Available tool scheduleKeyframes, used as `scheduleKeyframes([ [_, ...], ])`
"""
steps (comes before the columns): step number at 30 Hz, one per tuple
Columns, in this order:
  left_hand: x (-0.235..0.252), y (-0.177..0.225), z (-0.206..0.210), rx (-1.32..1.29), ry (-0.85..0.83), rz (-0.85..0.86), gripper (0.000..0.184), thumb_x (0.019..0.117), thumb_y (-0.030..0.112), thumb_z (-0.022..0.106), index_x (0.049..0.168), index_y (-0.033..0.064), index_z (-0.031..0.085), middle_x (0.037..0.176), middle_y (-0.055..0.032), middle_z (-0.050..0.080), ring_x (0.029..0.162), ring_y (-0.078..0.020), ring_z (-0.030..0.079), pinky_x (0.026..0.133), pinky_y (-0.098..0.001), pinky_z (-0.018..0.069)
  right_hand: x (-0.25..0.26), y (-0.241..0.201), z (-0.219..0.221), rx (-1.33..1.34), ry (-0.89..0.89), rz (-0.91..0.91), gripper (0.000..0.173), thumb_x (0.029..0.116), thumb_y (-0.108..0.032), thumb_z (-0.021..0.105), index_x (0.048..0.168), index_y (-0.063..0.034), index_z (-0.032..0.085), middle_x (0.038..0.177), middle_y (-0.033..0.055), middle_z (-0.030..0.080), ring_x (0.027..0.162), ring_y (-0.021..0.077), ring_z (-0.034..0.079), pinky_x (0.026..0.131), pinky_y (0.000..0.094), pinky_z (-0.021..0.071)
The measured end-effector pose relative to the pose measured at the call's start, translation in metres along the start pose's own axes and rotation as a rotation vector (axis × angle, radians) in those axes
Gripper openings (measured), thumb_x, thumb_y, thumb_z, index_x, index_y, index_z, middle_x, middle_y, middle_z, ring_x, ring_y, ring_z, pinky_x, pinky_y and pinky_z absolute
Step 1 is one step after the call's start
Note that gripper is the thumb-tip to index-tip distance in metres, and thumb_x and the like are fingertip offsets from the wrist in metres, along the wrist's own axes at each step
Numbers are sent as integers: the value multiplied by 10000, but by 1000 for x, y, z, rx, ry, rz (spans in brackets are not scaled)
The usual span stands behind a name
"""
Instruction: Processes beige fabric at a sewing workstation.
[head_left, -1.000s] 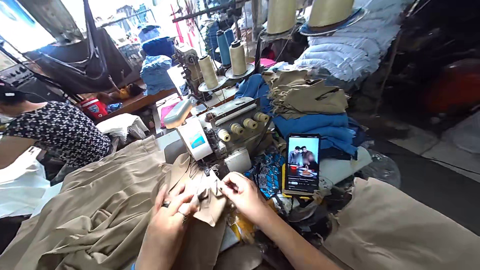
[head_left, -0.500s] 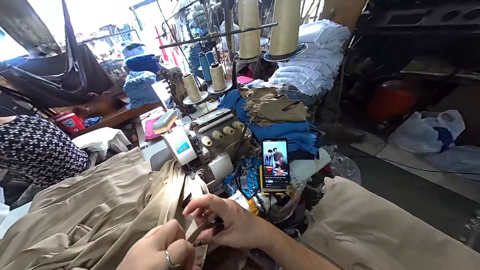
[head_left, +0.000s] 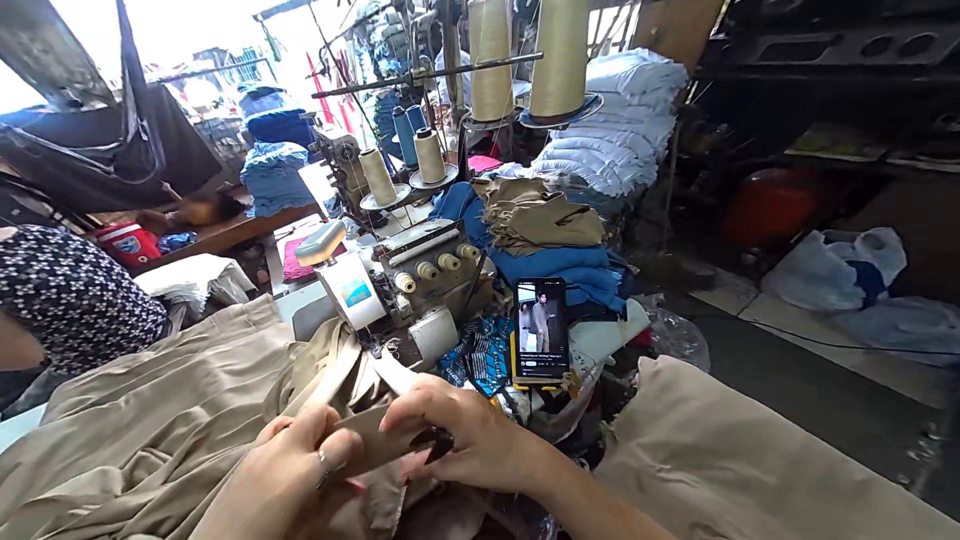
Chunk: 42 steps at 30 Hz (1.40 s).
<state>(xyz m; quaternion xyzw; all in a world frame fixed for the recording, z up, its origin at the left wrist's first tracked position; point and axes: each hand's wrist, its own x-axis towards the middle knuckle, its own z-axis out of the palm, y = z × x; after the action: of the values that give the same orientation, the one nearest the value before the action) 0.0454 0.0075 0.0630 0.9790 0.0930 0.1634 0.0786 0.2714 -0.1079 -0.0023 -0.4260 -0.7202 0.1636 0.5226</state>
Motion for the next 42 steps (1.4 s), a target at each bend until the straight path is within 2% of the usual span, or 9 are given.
scheduleKeyframes([
  [4, 3, -22, 40, 284, 291, 11, 122, 914, 265, 624, 941, 198, 722, 957, -73, 708, 814, -228, 701, 717, -429, 570, -2, 10, 11, -402, 88, 9, 241, 888, -98, 750, 1118, -162, 715, 1061, 149, 689, 747, 235, 709, 605, 405, 604],
  [8, 2, -22, 25, -90, 359, 80, 201, 988, 429, 644, 936, 251, 723, 996, 93, 738, 1075, -44, 657, 1117, -375, 390, -9, 4, 3, -209, 75, 19, 162, 922, -94, 718, 1082, -116, 723, 1054, 95, 670, 885, 156, 677, 710, 318, 594],
  [11, 0, 1, 5, -519, 189, 192, 161, 975, 316, 709, 963, 156, 697, 1016, 29, 740, 1131, -86, 662, 1204, -423, 350, -11, -11, 5, -6, -31, -55, 206, 896, -56, 749, 1093, -33, 692, 1177, 134, 678, 1077, 193, 675, 880, 343, 595],
  [16, -10, 26, -10, -580, 62, 242, 209, 1005, 261, 660, 895, 84, 668, 919, -63, 702, 1040, -149, 629, 1107, -390, 342, -13, -20, 20, 123, -75, -163, 188, 889, -23, 754, 1070, 1, 710, 1184, 166, 693, 1117, 226, 682, 914, 360, 592],
  [26, -50, 14, 3, -497, 443, -136, 341, 843, 328, 838, 1089, 212, 632, 944, 103, 705, 863, -17, 692, 793, -189, 604, -16, -22, 30, 142, 135, 43, 148, 936, -179, 752, 917, -32, 743, 966, 49, 727, 852, 12, 638, 738, 135, 521],
  [32, -59, 24, 0, -511, 374, -78, 284, 880, 300, 817, 1069, 204, 628, 929, 93, 695, 908, -27, 667, 882, -238, 559, -22, -22, 39, 63, 96, -13, 113, 954, -149, 729, 948, -37, 711, 951, 67, 719, 904, 84, 677, 799, 218, 570],
  [35, -63, 49, -12, -591, 236, -15, 185, 909, 179, 788, 983, 143, 622, 897, 11, 688, 975, -81, 634, 1055, -335, 401, -19, -15, 43, 17, 33, -173, 56, 990, -89, 668, 1014, -51, 701, 1094, 87, 735, 1036, 143, 712, 877, 287, 611],
  [38, -67, 66, -16, -538, 180, 34, 98, 912, 115, 740, 933, 83, 650, 846, -69, 671, 947, -158, 616, 1063, -366, 340, -6, 10, 48, -149, 35, -269, 153, 1013, -23, 572, 1028, -80, 713, 1203, 87, 734, 1058, 152, 725, 853, 313, 617],
  [42, -79, 71, -24, -380, 190, -14, 113, 916, 154, 730, 908, 79, 646, 833, -83, 657, 934, -190, 598, 1049, -376, 325, 20, 70, 38, -99, 97, -155, 107, 938, -30, 673, 978, -48, 771, 1118, 48, 757, 1075, 112, 709, 949, 293, 589],
])
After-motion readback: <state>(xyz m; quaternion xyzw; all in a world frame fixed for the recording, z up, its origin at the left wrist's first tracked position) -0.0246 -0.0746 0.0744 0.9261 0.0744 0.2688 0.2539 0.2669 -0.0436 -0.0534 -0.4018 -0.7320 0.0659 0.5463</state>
